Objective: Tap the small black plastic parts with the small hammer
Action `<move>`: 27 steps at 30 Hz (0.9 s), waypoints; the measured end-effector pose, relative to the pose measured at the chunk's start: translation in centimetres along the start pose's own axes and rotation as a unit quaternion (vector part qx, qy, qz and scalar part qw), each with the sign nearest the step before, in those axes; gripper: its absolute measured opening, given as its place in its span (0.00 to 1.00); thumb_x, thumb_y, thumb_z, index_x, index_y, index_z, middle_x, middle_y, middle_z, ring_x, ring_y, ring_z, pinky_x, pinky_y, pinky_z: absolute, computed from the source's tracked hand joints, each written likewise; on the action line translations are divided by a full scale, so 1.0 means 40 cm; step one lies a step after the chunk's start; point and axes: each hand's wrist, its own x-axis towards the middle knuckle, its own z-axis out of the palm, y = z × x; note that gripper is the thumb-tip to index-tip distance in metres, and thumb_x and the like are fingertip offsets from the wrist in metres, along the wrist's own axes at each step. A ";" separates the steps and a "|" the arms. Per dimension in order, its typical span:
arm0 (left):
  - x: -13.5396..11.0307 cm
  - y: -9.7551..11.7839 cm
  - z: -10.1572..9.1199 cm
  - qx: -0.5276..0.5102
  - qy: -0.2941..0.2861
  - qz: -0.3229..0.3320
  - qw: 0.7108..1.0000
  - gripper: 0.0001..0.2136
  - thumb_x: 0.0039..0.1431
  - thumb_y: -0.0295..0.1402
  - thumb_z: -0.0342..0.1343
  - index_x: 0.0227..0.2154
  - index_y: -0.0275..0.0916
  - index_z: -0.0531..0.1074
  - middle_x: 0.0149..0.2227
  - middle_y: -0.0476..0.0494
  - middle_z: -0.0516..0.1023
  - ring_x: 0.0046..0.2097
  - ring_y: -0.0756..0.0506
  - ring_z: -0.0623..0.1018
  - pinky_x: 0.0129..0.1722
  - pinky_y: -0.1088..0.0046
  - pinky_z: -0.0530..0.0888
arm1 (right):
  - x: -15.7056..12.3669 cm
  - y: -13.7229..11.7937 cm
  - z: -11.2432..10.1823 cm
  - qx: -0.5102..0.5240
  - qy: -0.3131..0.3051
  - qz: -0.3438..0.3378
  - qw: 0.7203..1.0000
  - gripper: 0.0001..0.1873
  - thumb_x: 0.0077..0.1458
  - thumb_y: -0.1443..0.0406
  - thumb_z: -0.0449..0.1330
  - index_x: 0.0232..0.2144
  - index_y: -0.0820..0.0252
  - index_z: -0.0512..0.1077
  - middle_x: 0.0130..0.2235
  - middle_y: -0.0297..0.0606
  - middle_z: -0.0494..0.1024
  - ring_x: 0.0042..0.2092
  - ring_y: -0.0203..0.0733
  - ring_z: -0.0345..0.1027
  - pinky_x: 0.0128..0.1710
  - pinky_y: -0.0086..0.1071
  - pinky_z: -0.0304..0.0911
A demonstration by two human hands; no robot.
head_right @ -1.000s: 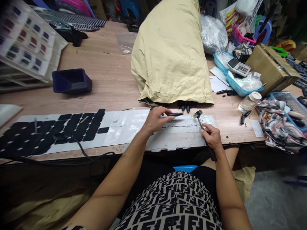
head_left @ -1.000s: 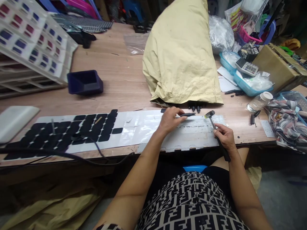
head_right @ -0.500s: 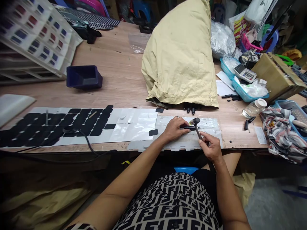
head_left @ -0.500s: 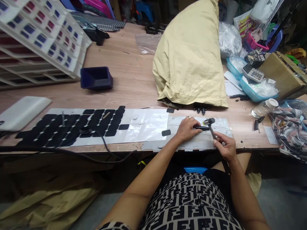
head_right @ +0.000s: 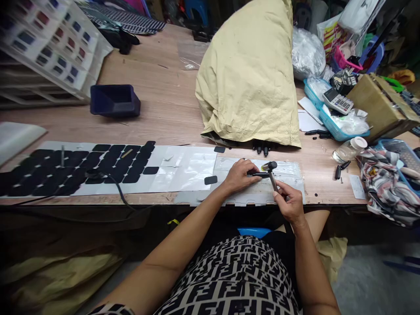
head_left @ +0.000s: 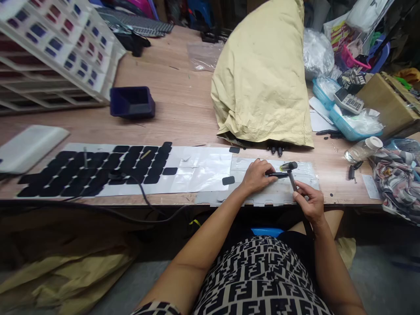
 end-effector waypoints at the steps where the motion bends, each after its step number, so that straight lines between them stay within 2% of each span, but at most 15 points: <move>1: -0.001 -0.001 0.001 -0.001 0.001 0.002 1.000 0.07 0.55 0.36 0.67 0.35 0.41 0.78 0.36 0.46 0.78 0.43 0.42 0.72 0.45 0.64 0.67 | 0.000 0.003 -0.001 0.002 0.002 0.003 1.000 0.19 0.57 0.63 0.61 0.50 0.61 0.79 0.22 0.29 0.70 0.24 0.34 0.62 0.27 0.30 0.61; 6: -0.002 -0.003 0.004 0.001 0.004 0.006 1.000 0.07 0.55 0.36 0.66 0.35 0.41 0.78 0.36 0.46 0.78 0.43 0.42 0.72 0.45 0.64 0.68 | 0.001 0.033 0.001 0.018 -0.022 0.036 0.999 0.19 0.55 0.62 0.63 0.48 0.63 0.80 0.21 0.29 0.70 0.23 0.34 0.62 0.25 0.30 0.59; 11: 0.004 -0.007 0.005 0.000 0.009 0.007 1.000 0.07 0.55 0.36 0.67 0.33 0.40 0.78 0.35 0.46 0.77 0.42 0.42 0.71 0.45 0.64 0.68 | 0.007 0.052 0.000 0.086 0.026 0.062 0.994 0.19 0.54 0.62 0.64 0.48 0.61 0.80 0.21 0.29 0.73 0.24 0.36 0.66 0.30 0.33 0.63; 13: -0.003 0.001 -0.003 -0.040 0.018 0.015 0.999 0.07 0.54 0.36 0.67 0.32 0.39 0.77 0.33 0.46 0.76 0.41 0.43 0.71 0.44 0.65 0.68 | 0.010 0.053 -0.002 0.117 0.041 0.076 0.989 0.19 0.53 0.62 0.64 0.48 0.61 0.80 0.21 0.29 0.74 0.24 0.36 0.67 0.30 0.33 0.63; 15: -0.024 0.022 -0.020 -0.143 0.009 0.012 0.990 0.10 0.54 0.38 0.66 0.33 0.38 0.77 0.31 0.47 0.74 0.37 0.46 0.70 0.40 0.68 0.68 | 0.012 0.051 -0.004 0.141 0.041 0.091 0.985 0.19 0.53 0.62 0.64 0.48 0.60 0.80 0.20 0.29 0.74 0.24 0.37 0.67 0.30 0.33 0.63; 17: -0.063 0.052 -0.041 -0.282 -0.055 -0.010 0.958 0.14 0.56 0.43 0.65 0.36 0.37 0.77 0.28 0.50 0.71 0.31 0.50 0.68 0.32 0.73 0.66 | 0.013 0.050 -0.008 0.162 0.038 0.104 0.980 0.19 0.52 0.61 0.65 0.46 0.61 0.80 0.20 0.29 0.74 0.23 0.36 0.67 0.29 0.33 0.61; 19: -0.111 0.085 -0.056 -0.389 -0.185 -0.030 0.902 0.17 0.56 0.47 0.65 0.37 0.36 0.77 0.25 0.52 0.68 0.27 0.52 0.66 0.28 0.76 0.63 | 0.014 0.051 -0.014 0.187 0.041 0.114 0.975 0.19 0.51 0.61 0.65 0.46 0.60 0.80 0.20 0.29 0.74 0.23 0.36 0.66 0.27 0.33 0.60; 21: -0.157 0.108 -0.051 -0.431 -0.337 -0.030 0.837 0.19 0.55 0.48 0.65 0.37 0.35 0.77 0.23 0.53 0.67 0.25 0.54 0.65 0.26 0.77 0.62 | 0.015 0.051 -0.021 0.213 0.050 0.121 0.968 0.19 0.50 0.61 0.65 0.45 0.61 0.80 0.19 0.29 0.74 0.22 0.36 0.66 0.27 0.33 0.60; 23: -0.194 0.110 -0.018 -0.423 -0.436 -0.033 0.793 0.19 0.55 0.48 0.65 0.38 0.35 0.78 0.22 0.53 0.68 0.24 0.54 0.65 0.26 0.77 0.62 | 0.017 0.050 -0.028 0.231 0.060 0.128 0.963 0.19 0.50 0.60 0.65 0.45 0.61 0.80 0.20 0.29 0.74 0.23 0.37 0.67 0.28 0.33 0.61; 24: -0.209 0.103 0.008 -0.410 -0.453 -0.049 0.790 0.20 0.56 0.50 0.64 0.38 0.36 0.78 0.22 0.53 0.69 0.24 0.53 0.66 0.26 0.77 0.62 | 0.017 0.050 -0.030 0.237 0.064 0.130 0.961 0.18 0.51 0.60 0.64 0.44 0.61 0.80 0.20 0.30 0.74 0.23 0.37 0.68 0.28 0.34 0.61; 25: -0.220 0.091 0.039 -0.388 -0.454 -0.076 0.799 0.21 0.56 0.51 0.63 0.39 0.36 0.77 0.23 0.52 0.69 0.24 0.53 0.67 0.26 0.77 0.63 | 0.018 0.049 -0.031 0.242 0.068 0.130 0.959 0.18 0.51 0.61 0.64 0.44 0.61 0.80 0.20 0.30 0.74 0.23 0.38 0.68 0.29 0.34 0.61; 27: -0.237 0.055 0.105 -0.308 -0.419 -0.150 0.841 0.23 0.57 0.54 0.60 0.41 0.38 0.77 0.26 0.50 0.74 0.28 0.49 0.72 0.28 0.76 0.66 | 0.018 0.047 -0.031 0.252 0.071 0.129 0.956 0.17 0.51 0.61 0.64 0.43 0.61 0.80 0.20 0.30 0.75 0.24 0.37 0.68 0.30 0.34 0.61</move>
